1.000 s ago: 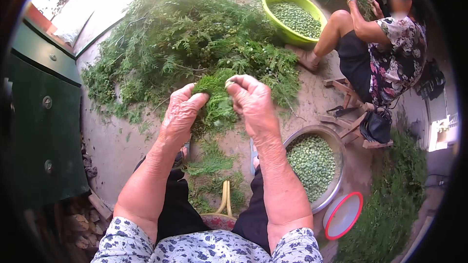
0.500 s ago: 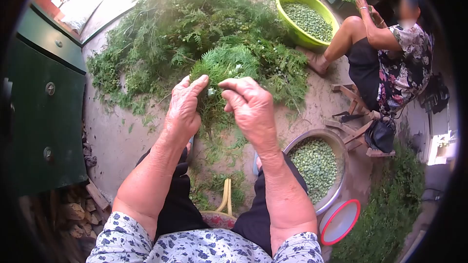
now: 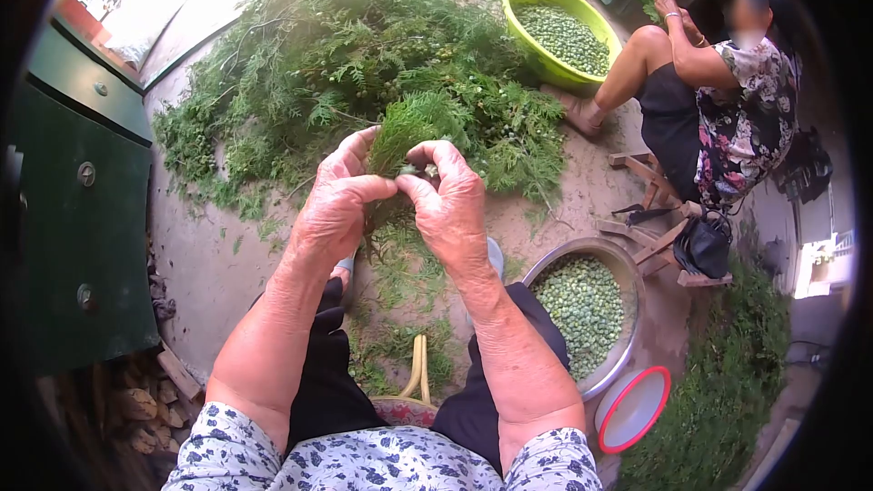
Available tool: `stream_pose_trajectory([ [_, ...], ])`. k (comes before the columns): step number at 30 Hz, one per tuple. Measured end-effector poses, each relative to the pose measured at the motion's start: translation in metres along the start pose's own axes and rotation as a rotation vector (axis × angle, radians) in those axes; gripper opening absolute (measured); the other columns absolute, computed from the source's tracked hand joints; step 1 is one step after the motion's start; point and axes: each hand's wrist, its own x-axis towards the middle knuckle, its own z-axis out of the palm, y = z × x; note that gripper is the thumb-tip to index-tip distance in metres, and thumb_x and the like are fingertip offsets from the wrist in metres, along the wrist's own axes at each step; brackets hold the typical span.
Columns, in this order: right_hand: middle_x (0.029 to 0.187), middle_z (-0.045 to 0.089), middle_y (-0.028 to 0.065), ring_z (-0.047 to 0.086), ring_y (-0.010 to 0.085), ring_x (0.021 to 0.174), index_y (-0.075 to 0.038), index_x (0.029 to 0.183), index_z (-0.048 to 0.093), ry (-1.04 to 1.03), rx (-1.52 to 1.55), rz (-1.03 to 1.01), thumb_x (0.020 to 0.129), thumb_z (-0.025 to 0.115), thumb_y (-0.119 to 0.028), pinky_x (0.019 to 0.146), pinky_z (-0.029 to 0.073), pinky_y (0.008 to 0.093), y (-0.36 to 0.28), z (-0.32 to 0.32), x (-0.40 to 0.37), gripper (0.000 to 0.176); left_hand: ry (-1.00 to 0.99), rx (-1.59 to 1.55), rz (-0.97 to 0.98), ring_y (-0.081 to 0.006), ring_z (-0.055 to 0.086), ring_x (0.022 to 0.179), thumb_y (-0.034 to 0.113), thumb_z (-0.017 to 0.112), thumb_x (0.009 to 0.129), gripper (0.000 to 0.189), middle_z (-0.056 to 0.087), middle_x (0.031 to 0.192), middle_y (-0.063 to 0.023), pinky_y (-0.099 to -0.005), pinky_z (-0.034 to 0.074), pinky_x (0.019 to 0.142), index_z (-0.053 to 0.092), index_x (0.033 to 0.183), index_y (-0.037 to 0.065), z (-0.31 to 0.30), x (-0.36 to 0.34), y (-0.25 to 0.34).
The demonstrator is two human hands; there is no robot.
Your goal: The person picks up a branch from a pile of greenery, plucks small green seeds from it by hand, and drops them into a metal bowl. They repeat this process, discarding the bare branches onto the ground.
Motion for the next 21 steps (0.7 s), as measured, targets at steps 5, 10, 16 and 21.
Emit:
stream_pose_trajectory([
  [5, 0.084, 0.057, 0.0048, 0.054, 0.0076, 0.061, 0.0, 0.091, 0.057, -0.109, 0.053, 0.182, 0.08, 0.062, -0.002, 0.054, 0.046, 0.0226, -0.014, -0.011, 0.002, 0.012, -0.047, 0.148, 0.048, -0.0148, 0.055, 0.098, -0.01, 0.056, 0.074, 0.055, 0.055, 0.112, -0.0098, -0.028, 0.046, 0.085, 0.041, 0.126, -0.003, 0.0, 0.0, -0.004],
  [10, 0.084, 0.057, 0.0049, 0.053, 0.008, 0.059, 0.001, 0.091, 0.057, -0.175, -0.03, 0.192, 0.081, 0.06, -0.003, 0.053, 0.044, 0.0233, -0.021, -0.014, 0.002, 0.011, -0.037, 0.356, 0.146, -0.0135, 0.054, 0.099, -0.009, 0.057, 0.075, 0.056, 0.056, 0.112, -0.0095, -0.0267, 0.046, 0.085, 0.039, 0.127, -0.004, 0.002, -0.002, -0.008],
  [16, 0.075, 0.055, 0.0014, 0.051, 0.0069, 0.057, -0.001, 0.09, 0.057, -0.203, 0.059, 0.242, 0.082, 0.059, -0.004, 0.051, 0.043, 0.0226, -0.025, -0.016, 0.002, 0.01, 0.028, 0.483, 0.251, -0.013, 0.055, 0.097, -0.011, 0.054, 0.072, 0.057, 0.057, 0.111, -0.0094, -0.0255, 0.046, 0.084, 0.04, 0.126, -0.005, 0.008, -0.005, -0.005],
  [21, 0.072, 0.056, 0.0028, 0.052, 0.0076, 0.059, -0.001, 0.093, 0.055, -0.314, 0.466, 0.396, 0.087, 0.058, -0.009, 0.052, 0.043, 0.022, -0.036, -0.027, 0.002, 0.011, 0.057, 0.293, 0.262, -0.0127, 0.056, 0.095, -0.013, 0.052, 0.07, 0.055, 0.058, 0.107, -0.0088, -0.0246, 0.046, 0.082, 0.044, 0.123, -0.004, 0.007, -0.004, -0.005],
])
